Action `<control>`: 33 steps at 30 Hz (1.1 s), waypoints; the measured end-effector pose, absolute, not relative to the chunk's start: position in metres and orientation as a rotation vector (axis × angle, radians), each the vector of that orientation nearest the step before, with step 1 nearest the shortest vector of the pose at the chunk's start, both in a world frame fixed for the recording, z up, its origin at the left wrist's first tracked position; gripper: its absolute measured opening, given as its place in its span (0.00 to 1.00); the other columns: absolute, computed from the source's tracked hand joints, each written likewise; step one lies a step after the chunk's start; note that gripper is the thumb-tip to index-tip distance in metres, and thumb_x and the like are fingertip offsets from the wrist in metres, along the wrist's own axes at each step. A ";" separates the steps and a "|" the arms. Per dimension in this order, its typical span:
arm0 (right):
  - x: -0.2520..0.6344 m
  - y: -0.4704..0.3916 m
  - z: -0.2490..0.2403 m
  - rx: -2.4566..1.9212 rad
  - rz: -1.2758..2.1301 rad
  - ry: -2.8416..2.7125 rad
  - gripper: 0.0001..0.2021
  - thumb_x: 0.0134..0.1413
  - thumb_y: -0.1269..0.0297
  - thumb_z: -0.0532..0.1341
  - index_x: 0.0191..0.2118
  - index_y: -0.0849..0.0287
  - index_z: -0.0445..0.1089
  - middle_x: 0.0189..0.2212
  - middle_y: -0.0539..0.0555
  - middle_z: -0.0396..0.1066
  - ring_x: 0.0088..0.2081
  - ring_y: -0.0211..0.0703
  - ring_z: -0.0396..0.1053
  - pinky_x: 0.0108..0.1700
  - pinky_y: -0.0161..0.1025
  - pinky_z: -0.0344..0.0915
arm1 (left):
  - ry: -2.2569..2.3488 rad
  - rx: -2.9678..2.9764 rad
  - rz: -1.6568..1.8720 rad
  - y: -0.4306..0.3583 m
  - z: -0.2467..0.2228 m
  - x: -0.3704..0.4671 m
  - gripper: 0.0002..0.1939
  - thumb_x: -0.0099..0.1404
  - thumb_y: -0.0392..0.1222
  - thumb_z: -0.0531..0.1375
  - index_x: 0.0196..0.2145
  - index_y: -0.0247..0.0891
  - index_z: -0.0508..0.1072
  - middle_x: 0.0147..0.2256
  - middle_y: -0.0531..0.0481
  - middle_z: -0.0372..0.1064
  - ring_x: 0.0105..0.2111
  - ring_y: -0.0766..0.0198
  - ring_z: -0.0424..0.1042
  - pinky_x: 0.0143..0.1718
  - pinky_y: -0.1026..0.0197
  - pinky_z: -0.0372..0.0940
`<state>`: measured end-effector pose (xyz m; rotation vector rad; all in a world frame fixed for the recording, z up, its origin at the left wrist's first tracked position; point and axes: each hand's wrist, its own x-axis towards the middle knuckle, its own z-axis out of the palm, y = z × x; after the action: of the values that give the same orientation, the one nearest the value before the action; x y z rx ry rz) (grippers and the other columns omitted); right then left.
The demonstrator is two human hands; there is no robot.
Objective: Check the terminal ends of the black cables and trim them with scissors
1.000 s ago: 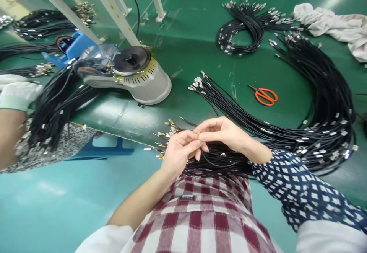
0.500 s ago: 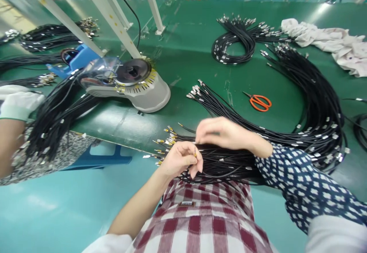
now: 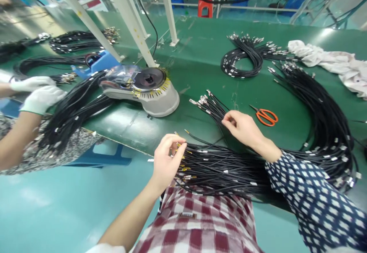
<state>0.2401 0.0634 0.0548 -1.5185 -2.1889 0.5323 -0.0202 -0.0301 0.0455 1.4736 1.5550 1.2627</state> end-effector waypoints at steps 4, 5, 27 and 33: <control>0.239 0.028 0.062 -1.388 0.723 -2.184 0.08 0.63 0.59 0.57 0.35 0.56 0.67 0.25 0.49 0.71 0.24 0.38 0.66 0.30 0.36 0.61 | 1.046 0.903 1.291 -0.004 0.062 0.005 0.19 0.60 0.43 0.67 0.47 0.38 0.71 0.41 0.45 0.75 0.27 0.67 0.71 0.26 0.64 0.65; 0.238 0.020 0.063 -1.387 0.728 -2.193 0.08 0.64 0.59 0.57 0.36 0.56 0.66 0.25 0.49 0.71 0.23 0.38 0.65 0.29 0.36 0.61 | 0.962 0.817 1.302 0.001 0.064 0.011 0.17 0.59 0.43 0.67 0.44 0.36 0.71 0.40 0.44 0.76 0.28 0.66 0.74 0.28 0.64 0.67; 0.199 0.023 0.083 -1.187 1.218 -1.919 0.11 0.58 0.56 0.63 0.37 0.57 0.77 0.35 0.54 0.78 0.35 0.44 0.74 0.35 0.38 0.68 | 0.928 0.862 1.006 -0.029 0.063 0.008 0.13 0.61 0.44 0.66 0.39 0.33 0.72 0.25 0.50 0.74 0.18 0.67 0.72 0.18 0.68 0.66; 0.273 0.056 0.070 -1.556 0.531 -1.935 0.10 0.58 0.59 0.61 0.39 0.57 0.77 0.37 0.58 0.77 0.38 0.49 0.73 0.41 0.43 0.66 | 0.859 0.816 1.100 -0.030 0.061 0.005 0.07 0.64 0.41 0.64 0.36 0.35 0.72 0.30 0.48 0.76 0.20 0.68 0.73 0.16 0.69 0.64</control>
<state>0.2731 0.0561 0.0699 -1.5558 -1.9351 0.5308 0.0048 -0.0302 0.0607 0.8160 0.8592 1.1003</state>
